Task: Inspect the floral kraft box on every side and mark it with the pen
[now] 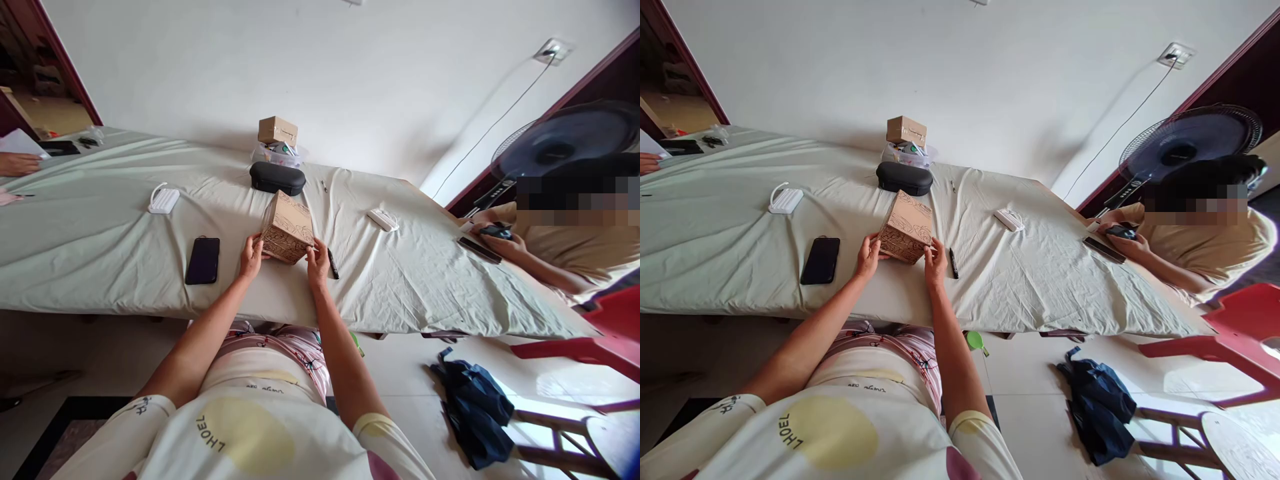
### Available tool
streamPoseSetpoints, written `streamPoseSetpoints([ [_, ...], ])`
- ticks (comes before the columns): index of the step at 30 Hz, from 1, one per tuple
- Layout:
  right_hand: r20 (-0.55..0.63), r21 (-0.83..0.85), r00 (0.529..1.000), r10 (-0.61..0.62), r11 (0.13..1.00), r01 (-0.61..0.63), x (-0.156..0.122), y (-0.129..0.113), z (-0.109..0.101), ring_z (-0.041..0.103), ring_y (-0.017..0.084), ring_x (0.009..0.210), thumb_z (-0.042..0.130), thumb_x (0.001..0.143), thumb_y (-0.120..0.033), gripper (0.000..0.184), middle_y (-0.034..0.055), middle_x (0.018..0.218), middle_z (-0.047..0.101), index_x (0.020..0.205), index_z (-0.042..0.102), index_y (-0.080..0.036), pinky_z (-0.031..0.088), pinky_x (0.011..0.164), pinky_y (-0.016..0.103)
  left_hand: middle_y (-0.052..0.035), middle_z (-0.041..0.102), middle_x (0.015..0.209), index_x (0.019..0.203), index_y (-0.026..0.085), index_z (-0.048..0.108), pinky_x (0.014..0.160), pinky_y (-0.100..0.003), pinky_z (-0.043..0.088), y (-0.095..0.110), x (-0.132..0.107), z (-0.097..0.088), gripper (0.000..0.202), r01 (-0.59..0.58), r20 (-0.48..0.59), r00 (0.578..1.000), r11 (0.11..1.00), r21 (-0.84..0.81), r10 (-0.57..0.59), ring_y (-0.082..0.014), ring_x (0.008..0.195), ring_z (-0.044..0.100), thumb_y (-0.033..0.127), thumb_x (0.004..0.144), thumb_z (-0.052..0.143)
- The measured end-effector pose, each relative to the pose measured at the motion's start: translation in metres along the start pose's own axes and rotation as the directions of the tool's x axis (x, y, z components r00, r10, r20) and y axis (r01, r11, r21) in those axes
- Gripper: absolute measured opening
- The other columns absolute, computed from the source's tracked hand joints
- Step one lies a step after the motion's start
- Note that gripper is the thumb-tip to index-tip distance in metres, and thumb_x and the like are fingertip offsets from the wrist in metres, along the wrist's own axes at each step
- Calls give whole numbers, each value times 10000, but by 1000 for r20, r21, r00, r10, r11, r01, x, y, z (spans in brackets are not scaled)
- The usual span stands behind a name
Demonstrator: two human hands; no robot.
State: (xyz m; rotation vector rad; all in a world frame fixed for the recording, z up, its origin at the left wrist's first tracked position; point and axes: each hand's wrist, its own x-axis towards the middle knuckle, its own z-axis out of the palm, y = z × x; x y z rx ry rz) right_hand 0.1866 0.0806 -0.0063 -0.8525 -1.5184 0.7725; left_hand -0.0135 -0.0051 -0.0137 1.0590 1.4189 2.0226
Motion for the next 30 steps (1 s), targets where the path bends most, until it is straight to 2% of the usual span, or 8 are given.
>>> streamPoseSetpoints([
  [3,113,-3,993,29,1000,-29,-2,-2,2,706,201,889,676,887,-599,599,120,1155,728,1343,622,-215,624,751,337,-143,706,1196,1257,210,611,680,-392,707,-2,2,-2,640,15,-31,999,998,-55,-17,-284,1052,731,741,899,636],
  [7,283,-6,958,50,999,-50,-4,-6,4,712,208,899,720,859,-607,631,111,1198,721,1370,612,-253,623,710,325,-134,680,1196,1230,215,609,670,-357,703,-6,4,-5,614,36,-84,995,991,-126,-47,-249,1028,725,737,908,626],
  [12,368,-15,929,27,1000,-23,-5,-5,4,721,204,897,764,841,-611,799,124,1303,690,1516,501,-271,647,750,354,-125,659,1191,1188,222,588,648,-313,684,-12,7,-7,640,36,-89,995,990,-134,-48,-217,985,721,794,901,579],
  [17,363,-61,931,-41,996,68,-5,3,5,727,168,821,739,872,-642,842,121,1296,703,1567,456,-258,642,752,336,-152,659,1247,1239,224,559,734,-381,701,-12,8,-9,658,59,-60,996,997,-55,-62,-237,1038,732,807,948,475],
  [23,313,-70,942,-121,986,149,-4,6,6,713,177,862,726,879,-625,842,153,1336,645,1572,450,-234,634,689,316,-151,679,1274,1341,230,550,796,-422,694,-8,6,-8,743,63,-12,998,998,22,-62,-240,1020,744,844,951,399],
  [25,284,-93,946,-158,977,192,-5,3,5,697,173,879,700,911,-583,779,150,1333,639,1568,460,-242,631,698,306,-143,682,1301,1369,239,558,898,-442,672,-7,5,-8,751,19,7,1000,996,88,-20,-251,1102,729,843,955,391],
  [28,222,-153,946,-236,950,273,-7,-5,2,672,170,897,662,952,-496,671,145,1356,623,1555,485,-260,626,724,307,-152,674,1332,1340,227,622,1134,-482,546,-5,4,-9,735,-88,-5,996,963,253,93,-286,1283,653,821,963,410],
  [30,185,-182,934,-306,923,339,-9,-10,0,658,170,886,647,965,-441,621,145,1362,611,1541,506,-259,623,727,318,-177,675,1290,1270,194,671,1177,-511,493,-5,4,-9,725,-143,-12,988,929,341,156,-315,1285,641,808,957,444],
])
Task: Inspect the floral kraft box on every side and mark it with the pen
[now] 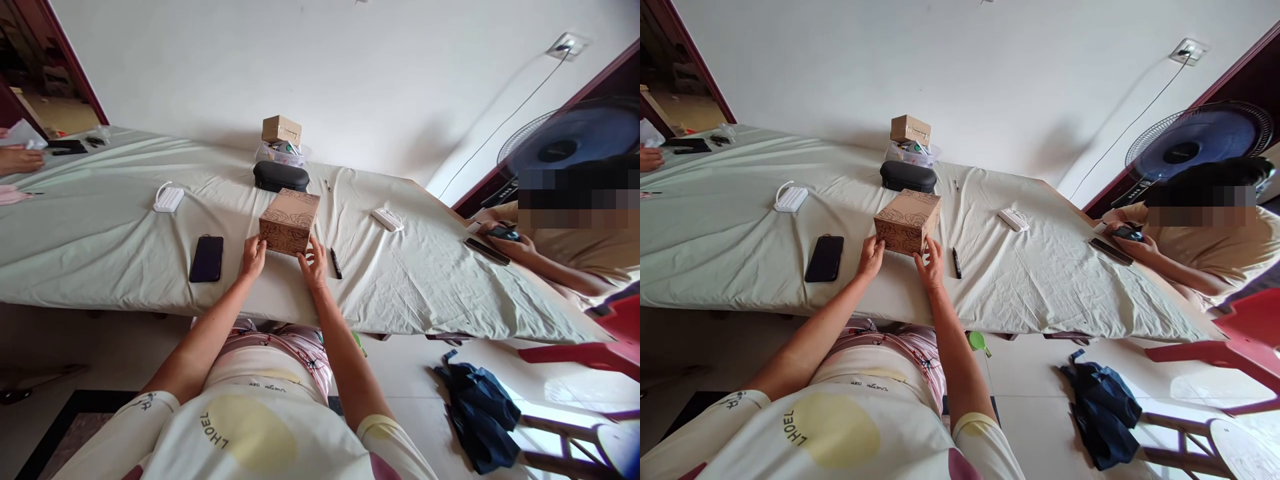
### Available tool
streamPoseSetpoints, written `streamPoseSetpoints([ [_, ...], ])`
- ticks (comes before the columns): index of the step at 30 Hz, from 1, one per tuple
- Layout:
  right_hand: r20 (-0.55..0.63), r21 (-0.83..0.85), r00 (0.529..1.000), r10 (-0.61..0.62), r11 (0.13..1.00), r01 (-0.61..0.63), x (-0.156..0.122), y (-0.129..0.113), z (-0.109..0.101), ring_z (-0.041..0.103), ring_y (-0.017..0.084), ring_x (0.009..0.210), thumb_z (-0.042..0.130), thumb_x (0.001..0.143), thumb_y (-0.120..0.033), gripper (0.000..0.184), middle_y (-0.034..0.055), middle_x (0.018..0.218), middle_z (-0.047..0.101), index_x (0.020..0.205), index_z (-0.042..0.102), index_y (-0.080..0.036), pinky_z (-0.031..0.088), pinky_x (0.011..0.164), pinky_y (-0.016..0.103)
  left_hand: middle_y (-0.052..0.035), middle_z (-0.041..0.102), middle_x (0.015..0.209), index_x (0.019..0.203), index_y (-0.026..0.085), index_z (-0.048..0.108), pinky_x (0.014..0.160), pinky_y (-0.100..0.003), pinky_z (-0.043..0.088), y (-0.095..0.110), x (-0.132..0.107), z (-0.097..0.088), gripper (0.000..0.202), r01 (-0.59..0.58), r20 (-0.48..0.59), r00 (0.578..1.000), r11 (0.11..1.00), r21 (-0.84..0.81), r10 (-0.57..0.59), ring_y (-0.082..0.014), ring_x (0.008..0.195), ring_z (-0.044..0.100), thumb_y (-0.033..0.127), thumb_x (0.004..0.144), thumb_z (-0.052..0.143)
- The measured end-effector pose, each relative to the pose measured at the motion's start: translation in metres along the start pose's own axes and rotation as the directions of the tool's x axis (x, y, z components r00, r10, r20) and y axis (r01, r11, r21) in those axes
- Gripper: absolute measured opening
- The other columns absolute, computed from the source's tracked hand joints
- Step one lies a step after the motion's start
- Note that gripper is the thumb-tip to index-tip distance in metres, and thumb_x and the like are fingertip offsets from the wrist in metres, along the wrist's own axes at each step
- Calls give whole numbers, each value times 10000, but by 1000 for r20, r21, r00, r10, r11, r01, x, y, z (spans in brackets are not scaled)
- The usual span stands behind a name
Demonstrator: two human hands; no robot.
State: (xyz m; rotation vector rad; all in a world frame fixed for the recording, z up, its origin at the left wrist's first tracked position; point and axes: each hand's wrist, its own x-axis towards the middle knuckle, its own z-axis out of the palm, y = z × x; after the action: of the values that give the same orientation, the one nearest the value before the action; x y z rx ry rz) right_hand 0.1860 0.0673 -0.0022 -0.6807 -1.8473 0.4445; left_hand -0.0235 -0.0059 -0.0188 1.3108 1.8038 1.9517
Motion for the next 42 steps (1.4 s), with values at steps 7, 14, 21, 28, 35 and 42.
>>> streamPoseSetpoints([
  [7,2,-117,988,-151,982,150,-2,-16,-2,654,219,1008,645,985,-434,550,150,1348,582,1499,565,-255,643,844,393,-122,729,1137,1502,219,467,1021,-473,572,2,-1,5,684,57,44,998,991,-124,-52,-263,1041,725,650,983,580],
  [14,111,-157,974,-198,964,214,-2,-26,3,681,231,1032,580,1034,-427,407,140,1303,601,1399,665,-269,633,963,447,-198,421,1638,1622,260,314,1275,-542,342,6,-6,7,1020,-12,72,997,996,-94,19,-356,1548,411,740,827,737],
  [21,146,-175,974,-174,964,199,-4,-28,3,695,215,997,571,1049,-422,366,127,1263,626,1362,692,-276,643,925,401,-230,228,1732,1634,223,308,1321,-601,198,5,-6,10,1237,-25,92,996,998,59,20,-434,1642,183,837,674,790],
  [28,168,-208,970,-175,956,208,-5,-29,4,689,231,1048,565,1051,-399,361,137,1268,632,1362,688,-262,640,926,384,-257,227,1732,1619,217,336,1311,-624,196,5,-6,12,1350,-4,103,995,995,104,-7,-481,1641,149,856,546,850],
  [35,170,-214,968,-186,952,220,-6,-28,5,695,227,1069,564,1047,-378,362,127,1268,625,1377,668,-272,644,915,369,-263,213,1736,1623,218,341,1305,-633,215,3,-6,11,1371,7,134,991,995,97,-20,-497,1633,168,827,521,884],
  [42,180,-205,965,-193,952,229,-7,-28,6,694,236,1084,558,1045,-356,364,139,1285,615,1384,655,-263,647,892,370,-266,196,1733,1615,210,336,1312,-623,225,7,-9,13,1326,12,123,992,997,76,-21,-480,1637,173,762,556,912],
])
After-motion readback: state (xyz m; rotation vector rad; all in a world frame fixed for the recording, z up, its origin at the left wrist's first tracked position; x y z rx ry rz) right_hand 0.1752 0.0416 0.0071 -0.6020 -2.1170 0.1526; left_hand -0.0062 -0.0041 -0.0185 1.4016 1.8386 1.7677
